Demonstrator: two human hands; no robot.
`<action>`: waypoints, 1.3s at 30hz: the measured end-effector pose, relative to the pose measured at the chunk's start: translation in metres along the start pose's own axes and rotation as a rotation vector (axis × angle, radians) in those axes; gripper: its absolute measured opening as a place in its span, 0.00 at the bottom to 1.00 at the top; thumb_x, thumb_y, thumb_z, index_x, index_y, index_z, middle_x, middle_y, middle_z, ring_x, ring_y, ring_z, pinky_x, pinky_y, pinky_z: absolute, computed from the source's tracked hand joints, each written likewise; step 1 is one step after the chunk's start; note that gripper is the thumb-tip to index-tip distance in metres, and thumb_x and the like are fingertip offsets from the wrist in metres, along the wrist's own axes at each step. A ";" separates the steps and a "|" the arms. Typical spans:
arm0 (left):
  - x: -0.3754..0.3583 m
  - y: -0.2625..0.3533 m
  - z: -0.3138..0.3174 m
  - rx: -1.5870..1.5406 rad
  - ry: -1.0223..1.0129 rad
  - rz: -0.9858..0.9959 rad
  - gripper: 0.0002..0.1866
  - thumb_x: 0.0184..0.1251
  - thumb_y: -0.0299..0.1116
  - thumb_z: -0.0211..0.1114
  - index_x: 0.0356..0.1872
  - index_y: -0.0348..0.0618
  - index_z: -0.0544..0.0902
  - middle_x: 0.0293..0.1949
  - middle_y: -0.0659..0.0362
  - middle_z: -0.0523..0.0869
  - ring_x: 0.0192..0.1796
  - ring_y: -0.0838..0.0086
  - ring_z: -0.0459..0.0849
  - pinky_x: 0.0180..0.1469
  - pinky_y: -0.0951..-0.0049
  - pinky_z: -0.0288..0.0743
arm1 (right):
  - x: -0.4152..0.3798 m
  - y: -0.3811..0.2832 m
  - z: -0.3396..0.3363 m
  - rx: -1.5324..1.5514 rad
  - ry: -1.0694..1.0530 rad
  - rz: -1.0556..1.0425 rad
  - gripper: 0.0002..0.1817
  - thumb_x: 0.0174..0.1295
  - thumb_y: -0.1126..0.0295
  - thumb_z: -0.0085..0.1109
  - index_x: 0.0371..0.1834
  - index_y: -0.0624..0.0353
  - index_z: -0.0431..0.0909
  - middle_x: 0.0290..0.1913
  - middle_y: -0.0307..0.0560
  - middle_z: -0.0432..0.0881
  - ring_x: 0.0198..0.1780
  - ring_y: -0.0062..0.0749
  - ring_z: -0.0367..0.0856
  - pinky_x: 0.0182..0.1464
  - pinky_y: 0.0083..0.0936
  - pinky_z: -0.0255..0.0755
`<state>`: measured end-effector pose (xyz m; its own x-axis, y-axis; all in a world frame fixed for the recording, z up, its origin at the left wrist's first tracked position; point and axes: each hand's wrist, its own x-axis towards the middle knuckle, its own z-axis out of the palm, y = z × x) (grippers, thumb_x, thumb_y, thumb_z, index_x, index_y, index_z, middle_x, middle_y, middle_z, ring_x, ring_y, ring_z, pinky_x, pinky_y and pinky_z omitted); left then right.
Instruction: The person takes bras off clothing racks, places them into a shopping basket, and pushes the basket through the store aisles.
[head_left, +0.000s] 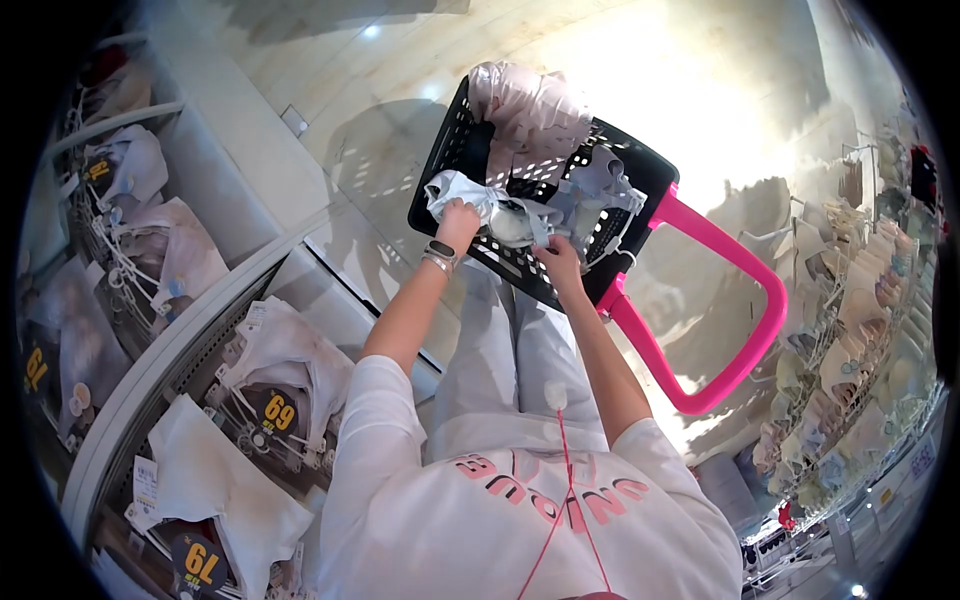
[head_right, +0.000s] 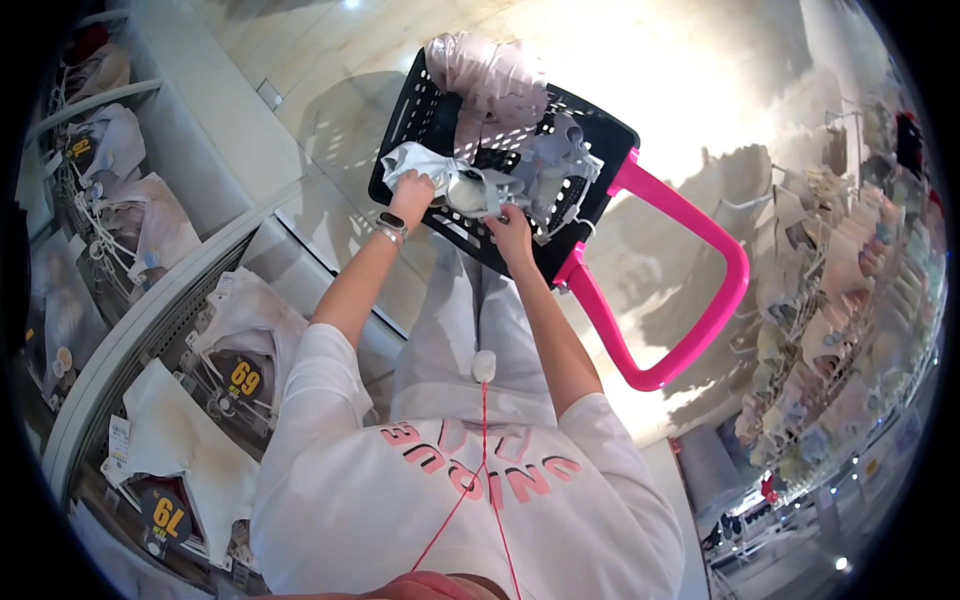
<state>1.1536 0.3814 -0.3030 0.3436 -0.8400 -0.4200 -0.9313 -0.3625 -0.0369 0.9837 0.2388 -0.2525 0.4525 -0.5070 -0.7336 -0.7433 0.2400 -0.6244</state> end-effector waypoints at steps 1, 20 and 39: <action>0.004 -0.002 0.001 0.006 0.009 -0.004 0.04 0.52 0.30 0.59 0.26 0.49 0.82 0.30 0.63 0.81 0.40 0.69 0.79 0.39 0.70 0.71 | -0.003 -0.013 0.000 0.024 0.002 0.031 0.14 0.53 0.66 0.65 0.37 0.64 0.77 0.29 0.44 0.78 0.32 0.24 0.75 0.34 0.24 0.70; -0.021 0.061 0.015 -1.021 0.061 -0.350 0.29 0.60 0.24 0.52 0.65 0.49 0.63 0.41 0.44 0.82 0.43 0.48 0.80 0.42 0.50 0.73 | -0.028 0.022 -0.021 0.272 -0.033 0.094 0.25 0.61 0.68 0.59 0.61 0.63 0.68 0.56 0.50 0.75 0.58 0.32 0.72 0.60 0.26 0.64; -0.175 0.103 -0.168 -1.218 0.231 -0.429 0.13 0.65 0.34 0.57 0.46 0.37 0.78 0.39 0.48 0.85 0.42 0.56 0.84 0.45 0.62 0.76 | -0.236 -0.203 -0.227 -0.512 0.417 -1.056 0.04 0.54 0.73 0.56 0.33 0.57 0.77 0.32 0.47 0.78 0.40 0.43 0.77 0.46 0.38 0.69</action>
<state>1.0178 0.4236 -0.0807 0.7092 -0.5728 -0.4110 -0.0792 -0.6440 0.7609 0.9161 0.1217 0.1085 0.8239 -0.5020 0.2630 -0.2604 -0.7475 -0.6111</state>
